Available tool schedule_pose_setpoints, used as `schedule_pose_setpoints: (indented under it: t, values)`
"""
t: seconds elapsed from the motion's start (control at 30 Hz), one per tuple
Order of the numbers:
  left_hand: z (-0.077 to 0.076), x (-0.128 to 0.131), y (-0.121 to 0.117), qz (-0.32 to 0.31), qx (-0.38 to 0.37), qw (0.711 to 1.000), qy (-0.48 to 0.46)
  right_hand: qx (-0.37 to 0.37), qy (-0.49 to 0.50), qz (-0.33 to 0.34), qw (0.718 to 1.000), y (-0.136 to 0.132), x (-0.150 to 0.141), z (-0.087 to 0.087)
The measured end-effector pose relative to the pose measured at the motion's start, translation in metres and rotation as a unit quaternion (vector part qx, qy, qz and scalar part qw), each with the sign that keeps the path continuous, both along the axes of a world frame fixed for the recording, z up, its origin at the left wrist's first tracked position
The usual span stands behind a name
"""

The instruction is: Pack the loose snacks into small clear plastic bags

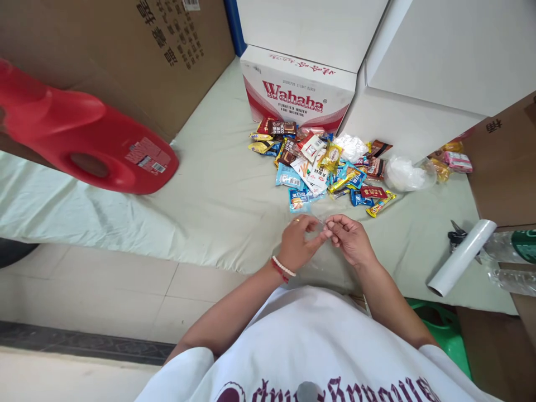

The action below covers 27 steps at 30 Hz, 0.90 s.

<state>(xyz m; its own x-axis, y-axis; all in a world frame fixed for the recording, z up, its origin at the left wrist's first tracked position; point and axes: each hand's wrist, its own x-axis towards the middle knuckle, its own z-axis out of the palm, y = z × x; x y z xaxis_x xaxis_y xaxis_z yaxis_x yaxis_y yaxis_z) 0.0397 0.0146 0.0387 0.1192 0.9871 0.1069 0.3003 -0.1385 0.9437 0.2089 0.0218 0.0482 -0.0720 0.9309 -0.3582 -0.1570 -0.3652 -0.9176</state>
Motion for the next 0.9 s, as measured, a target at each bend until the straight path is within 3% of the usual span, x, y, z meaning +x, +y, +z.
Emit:
schedule_pose_setpoints:
  t: [0.1, 0.17, 0.27, 0.37, 0.43, 0.53, 0.63, 0.7, 0.77, 0.83, 0.87, 0.9]
  values:
    - [-0.009, 0.012, 0.006, -0.001, -0.093, 0.987, -0.132, 0.024, -0.034, 0.003, 0.999, -0.002, 0.002, -0.001]
    - [-0.013, 0.008, 0.01, 0.032, -0.142, 0.962, -0.232, 0.025, -0.042, -0.016, 0.999, -0.002, 0.007, -0.002]
    - [-0.014, -0.014, 0.013, 0.095, -0.216, 0.908, -0.347, -0.008, -0.003, -0.066, 0.998, -0.003, 0.021, -0.005]
    - [-0.016, -0.05, 0.014, 0.149, -0.268, 0.869, -0.389, -0.074, 0.076, -0.121, 0.987, -0.006, 0.041, -0.011]
    - [-0.024, -0.075, 0.013, 0.183, -0.271, 0.883, -0.336, -0.11, 0.105, -0.145, 0.978, -0.01, 0.054, -0.017]
    - [-0.037, -0.105, 0.008, 0.198, -0.236, 0.945, -0.113, -0.136, 0.077, -0.145, 0.977, -0.015, 0.067, -0.023]
    - [-0.035, -0.116, -0.002, 0.228, -0.06, 0.961, 0.144, -0.14, 0.022, -0.124, 0.982, -0.018, 0.068, -0.025]
    - [-0.022, -0.115, -0.006, 0.169, 0.093, 0.952, 0.237, -0.132, -0.014, -0.111, 0.985, -0.017, 0.063, -0.024]
    - [-0.006, -0.108, -0.005, -0.032, 0.181, 0.944, 0.275, -0.118, -0.046, -0.096, 0.987, -0.016, 0.06, -0.022]
    - [0.008, -0.097, 0.002, -0.24, 0.16, 0.906, 0.309, -0.103, -0.083, -0.075, 0.988, -0.014, 0.062, -0.023]
    - [0.011, -0.091, 0.006, -0.295, 0.121, 0.885, 0.339, -0.093, -0.11, -0.06, 0.988, -0.013, 0.065, -0.024]
    - [0.013, -0.085, 0.01, -0.31, 0.075, 0.869, 0.379, -0.08, -0.147, -0.04, 0.985, -0.012, 0.071, -0.025]
